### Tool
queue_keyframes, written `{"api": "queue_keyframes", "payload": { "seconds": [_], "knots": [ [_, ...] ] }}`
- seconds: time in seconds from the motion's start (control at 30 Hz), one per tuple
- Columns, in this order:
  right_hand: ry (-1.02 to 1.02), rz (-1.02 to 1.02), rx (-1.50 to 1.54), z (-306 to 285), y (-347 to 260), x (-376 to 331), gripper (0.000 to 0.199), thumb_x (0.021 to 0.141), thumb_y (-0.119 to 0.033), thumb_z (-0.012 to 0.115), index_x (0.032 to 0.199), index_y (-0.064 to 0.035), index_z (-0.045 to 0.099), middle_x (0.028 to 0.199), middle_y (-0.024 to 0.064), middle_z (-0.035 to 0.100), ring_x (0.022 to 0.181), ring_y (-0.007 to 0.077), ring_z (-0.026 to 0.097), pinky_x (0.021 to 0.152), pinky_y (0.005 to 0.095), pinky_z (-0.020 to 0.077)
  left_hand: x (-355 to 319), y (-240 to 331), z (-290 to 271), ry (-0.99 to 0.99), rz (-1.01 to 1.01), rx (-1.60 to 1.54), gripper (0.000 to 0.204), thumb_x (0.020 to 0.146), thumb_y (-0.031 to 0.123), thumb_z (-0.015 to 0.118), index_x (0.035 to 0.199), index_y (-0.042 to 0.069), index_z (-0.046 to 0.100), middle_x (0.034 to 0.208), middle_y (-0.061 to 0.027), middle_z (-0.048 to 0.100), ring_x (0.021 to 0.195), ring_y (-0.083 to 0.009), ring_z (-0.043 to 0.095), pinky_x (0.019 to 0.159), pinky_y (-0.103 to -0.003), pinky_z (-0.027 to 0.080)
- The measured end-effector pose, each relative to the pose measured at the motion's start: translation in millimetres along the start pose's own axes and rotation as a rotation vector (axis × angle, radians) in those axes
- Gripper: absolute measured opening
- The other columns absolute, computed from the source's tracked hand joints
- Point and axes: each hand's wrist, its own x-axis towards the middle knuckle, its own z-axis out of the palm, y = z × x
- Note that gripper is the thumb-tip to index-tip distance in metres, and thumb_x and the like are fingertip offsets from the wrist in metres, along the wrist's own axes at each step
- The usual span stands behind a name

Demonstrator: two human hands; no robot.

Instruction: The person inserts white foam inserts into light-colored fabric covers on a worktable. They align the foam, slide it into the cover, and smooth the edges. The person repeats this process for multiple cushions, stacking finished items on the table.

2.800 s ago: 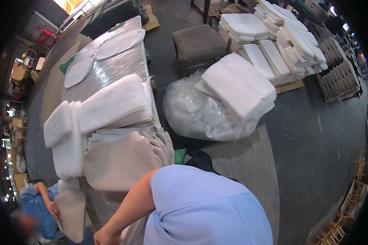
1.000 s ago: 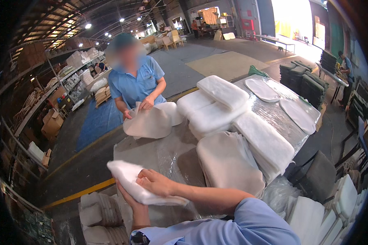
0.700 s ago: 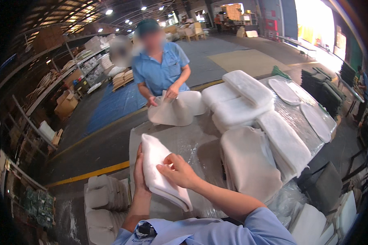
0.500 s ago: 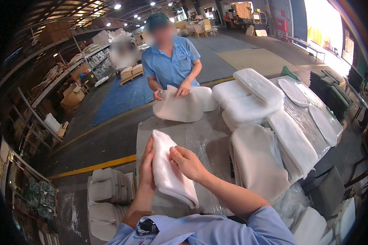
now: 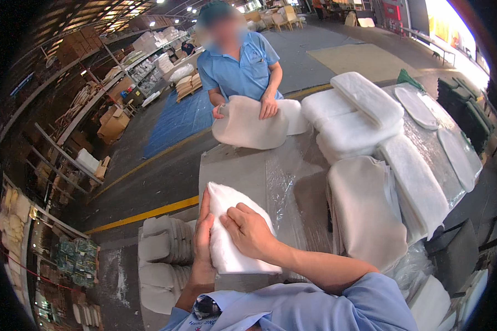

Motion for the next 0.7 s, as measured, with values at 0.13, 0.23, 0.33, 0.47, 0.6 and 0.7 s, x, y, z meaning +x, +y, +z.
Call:
{"api": "queue_keyframes", "payload": {
  "seconds": [0.13, 0.23, 0.33, 0.47, 0.6, 0.7],
  "knots": [
    [-0.012, 0.022, 0.112, 9.0, 12.1, -9.8, 0.037, 0.109, -0.030, 0.057, 0.088, 0.0001, 0.062, 0.089, 0.0188, 0.060, 0.084, 0.0392, 0.063, 0.078, 0.0472, 0.0505, 4.6, 14.8, -20.2, -0.063, -0.055, 0.126, 0.086, 0.095, 0.021, 0.053, 0.172, 0.003, 0.019, 0.173, -0.0191, 0.030, 0.155, -0.0262, 0.035, 0.127, -0.035, 0.027],
    [-0.146, 0.090, 0.230, 4.3, 16.6, -4.3, 0.038, 0.110, -0.034, 0.058, 0.092, -0.0007, 0.063, 0.090, 0.0167, 0.063, 0.083, 0.0321, 0.065, 0.078, 0.0432, 0.0518, 7.0, 12.1, -28.9, 0.000, -0.012, 0.119, 0.091, 0.090, 0.014, 0.059, 0.172, 0.005, 0.020, 0.164, -0.0176, 0.040, 0.148, -0.0248, 0.043, 0.124, -0.037, 0.033],
    [-0.118, 0.215, 0.305, -7.9, 19.7, 12.1, 0.043, 0.111, -0.043, 0.058, 0.098, -0.0018, 0.064, 0.091, 0.0136, 0.067, 0.083, 0.0246, 0.065, 0.078, 0.0398, 0.0528, 0.4, 23.4, -22.5, 0.015, -0.097, -0.005, 0.091, 0.089, 0.011, 0.059, 0.172, 0.005, 0.022, 0.159, -0.0170, 0.045, 0.147, -0.0243, 0.044, 0.124, -0.038, 0.034],
    [-0.196, 0.344, 0.394, -10.8, 24.3, 22.7, 0.052, 0.111, -0.051, 0.054, 0.100, -0.0022, 0.066, 0.081, 0.0082, 0.065, 0.075, 0.0191, 0.062, 0.070, 0.0371, 0.0519, -5.4, 30.5, -16.3, 0.016, -0.171, -0.078, 0.086, 0.089, 0.007, 0.054, 0.170, 0.003, 0.025, 0.159, -0.0169, 0.044, 0.149, -0.0253, 0.042, 0.125, -0.039, 0.032],
    [-0.291, 0.535, 0.649, -9.9, 14.0, 45.4, 0.060, 0.110, -0.056, 0.054, 0.098, 0.0010, 0.069, 0.070, 0.0058, 0.059, 0.063, 0.0145, 0.056, 0.059, 0.0345, 0.0466, -8.0, 23.6, -24.3, 0.000, -0.121, 0.121, 0.082, 0.088, -0.001, 0.049, 0.168, 0.000, 0.030, 0.170, -0.0166, 0.035, 0.160, -0.0269, 0.030, 0.130, -0.038, 0.025],
    [-0.337, 0.520, 0.608, -15.4, -14.8, 56.9, 0.064, 0.109, -0.058, 0.056, 0.097, 0.0038, 0.070, 0.068, 0.0053, 0.057, 0.060, 0.0128, 0.055, 0.056, 0.0337, 0.0450, -8.5, 22.4, -29.4, -0.038, -0.085, 0.382, 0.081, 0.087, -0.005, 0.046, 0.166, -0.002, 0.033, 0.177, -0.0142, 0.025, 0.165, -0.0268, 0.019, 0.132, -0.039, 0.019]
  ]
}}
